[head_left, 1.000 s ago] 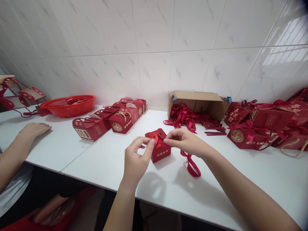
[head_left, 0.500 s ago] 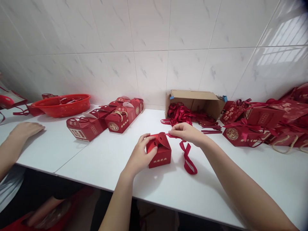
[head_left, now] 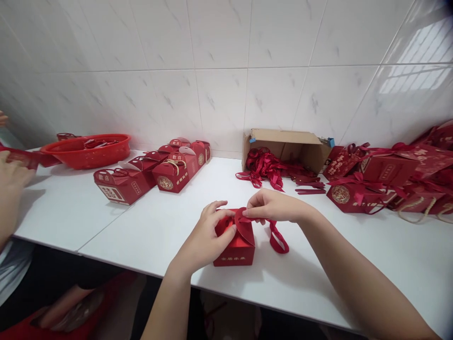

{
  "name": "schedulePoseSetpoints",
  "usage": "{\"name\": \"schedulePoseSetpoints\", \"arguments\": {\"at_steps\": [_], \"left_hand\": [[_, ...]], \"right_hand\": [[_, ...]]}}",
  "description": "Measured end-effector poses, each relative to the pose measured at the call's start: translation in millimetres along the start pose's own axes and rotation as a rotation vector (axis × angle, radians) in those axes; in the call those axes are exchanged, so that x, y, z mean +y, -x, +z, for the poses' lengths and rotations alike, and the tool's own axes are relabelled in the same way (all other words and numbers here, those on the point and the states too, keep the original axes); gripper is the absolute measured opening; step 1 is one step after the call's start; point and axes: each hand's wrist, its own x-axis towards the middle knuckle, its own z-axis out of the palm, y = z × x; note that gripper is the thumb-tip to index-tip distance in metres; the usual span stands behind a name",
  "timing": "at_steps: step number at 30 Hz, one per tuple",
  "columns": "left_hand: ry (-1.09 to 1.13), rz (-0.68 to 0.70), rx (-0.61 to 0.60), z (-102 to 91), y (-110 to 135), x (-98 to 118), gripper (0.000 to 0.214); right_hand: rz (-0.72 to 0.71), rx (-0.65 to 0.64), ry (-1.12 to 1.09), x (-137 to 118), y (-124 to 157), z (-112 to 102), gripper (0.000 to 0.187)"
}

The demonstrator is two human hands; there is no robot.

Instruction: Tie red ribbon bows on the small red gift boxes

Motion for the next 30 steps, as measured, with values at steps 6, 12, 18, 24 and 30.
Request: {"name": "schedulePoseSetpoints", "arguments": {"at_steps": [6, 12, 18, 24, 30], "left_hand": [[0.070, -0.002, 0.029, 1.2, -4, 3, 0.020], [0.125, 0.024, 0.067, 1.8, -6, 8, 0.019], [0.139, -0.002, 0.020, 0.6, -6, 6, 0.023], [0.087, -0.023, -0.029, 2.3, -4, 3, 0.025], [0.076, -0.035, -0.033, 4.2, -5, 3, 0.020]], "right_hand": [[-0.011, 0.051, 0.014, 1, -3, 9, 0.026], [0.018, 0.096, 0.025, -3, -2, 13, 0.022], [0.018, 0.103, 0.047, -2, -1, 13, 0.028], [0.011, 0.092, 0.095, 0, -1, 14, 0.032], [0.000, 0.100, 0.135, -1, -1, 15, 0.030]]}}
